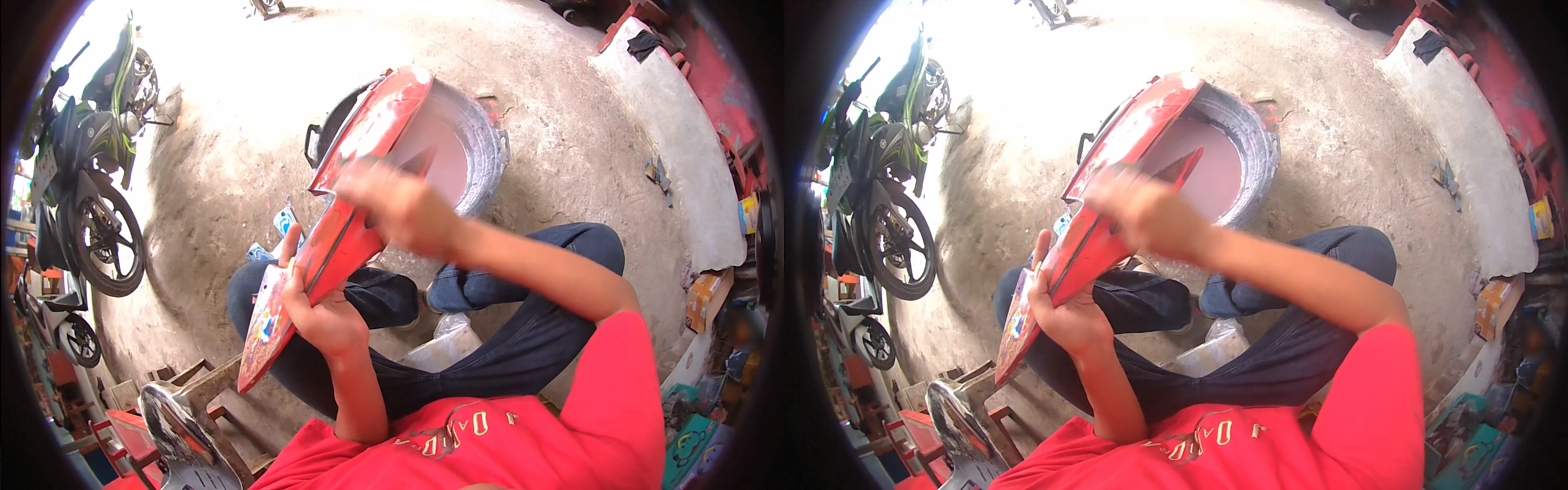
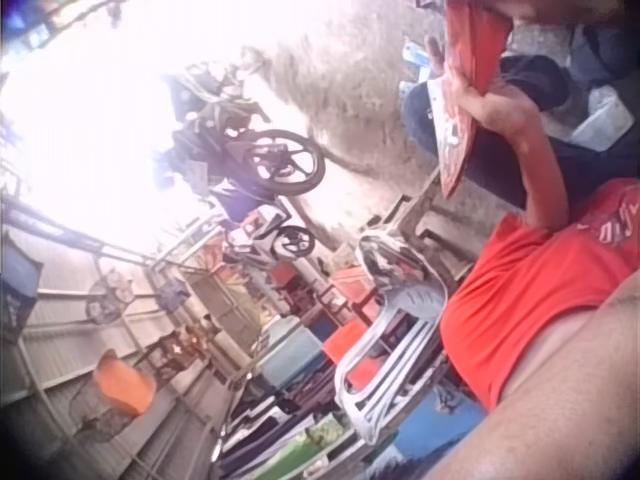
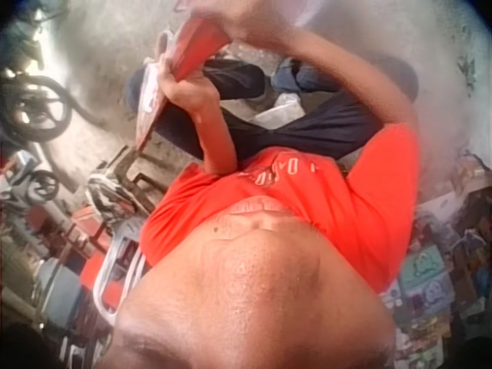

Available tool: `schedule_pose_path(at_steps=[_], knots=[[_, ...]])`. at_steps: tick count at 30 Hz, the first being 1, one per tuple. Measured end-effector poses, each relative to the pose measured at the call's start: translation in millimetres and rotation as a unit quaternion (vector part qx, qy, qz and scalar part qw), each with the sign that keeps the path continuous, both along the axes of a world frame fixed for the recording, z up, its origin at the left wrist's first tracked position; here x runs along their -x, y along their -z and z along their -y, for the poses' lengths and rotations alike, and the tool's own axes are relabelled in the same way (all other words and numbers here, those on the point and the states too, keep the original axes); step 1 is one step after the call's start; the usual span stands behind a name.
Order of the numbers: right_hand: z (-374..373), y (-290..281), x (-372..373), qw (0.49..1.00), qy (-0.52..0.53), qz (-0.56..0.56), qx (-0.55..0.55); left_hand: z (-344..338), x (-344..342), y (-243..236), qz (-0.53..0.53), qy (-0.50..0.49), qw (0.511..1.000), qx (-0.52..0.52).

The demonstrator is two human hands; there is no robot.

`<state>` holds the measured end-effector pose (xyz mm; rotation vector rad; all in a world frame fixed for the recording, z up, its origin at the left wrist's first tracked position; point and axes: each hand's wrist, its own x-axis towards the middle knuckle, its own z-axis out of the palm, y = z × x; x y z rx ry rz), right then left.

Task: The person sands a red motorcycle fairing with sandpaper and wets the paper in a bucket of water.

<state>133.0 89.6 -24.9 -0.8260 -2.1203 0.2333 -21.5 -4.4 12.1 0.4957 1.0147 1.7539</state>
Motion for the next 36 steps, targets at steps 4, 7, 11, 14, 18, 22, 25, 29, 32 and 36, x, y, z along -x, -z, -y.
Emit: schedule_pose_path(at_steps=[4,7,11,14,18,22,25,29,32,36], knots=[[1,-4,-8,0.998,-0.059,-0.016,-0.019,-1,-3,-2,0.001,0.011,1.000,-0.011],[-69,21,-57,0.979,0.144,-0.006,0.143,-1,-5,-6,0.009,0.026,1.000,-0.008],[-39,18,-28,0.991,0.079,-0.036,0.101,-2,-3,0,0.010,0.008,1.000,-0.014],[30,-28,11,0.996,-0.089,-0.017,0.020,0,3,2,0.009,0.006,1.000,-0.011],[-29,13,-27,1.000,0.008,-0.018,-0.012,-2,-3,-2,0.006,0.020,1.000,-0.012],[-58,20,-42,0.982,0.116,-0.049,0.139,-3,-5,-5,0.007,0.019,1.000,-0.014],[10,-11,3,0.999,-0.044,0.004,0.001,1,4,3,0.014,0.014,1.000,-0.022],[-6,-5,-18,0.998,-0.061,0.013,-0.021,-2,-2,0,0.006,0.006,1.000,-0.003],[-61,20,-51,0.984,0.126,-0.014,0.128,-1,-4,-1,0.014,0.022,1.000,-0.012],[-5,-3,-1,0.999,0.011,0.019,-0.033,-2,-1,2,0.002,-0.013,1.000,-0.001]])
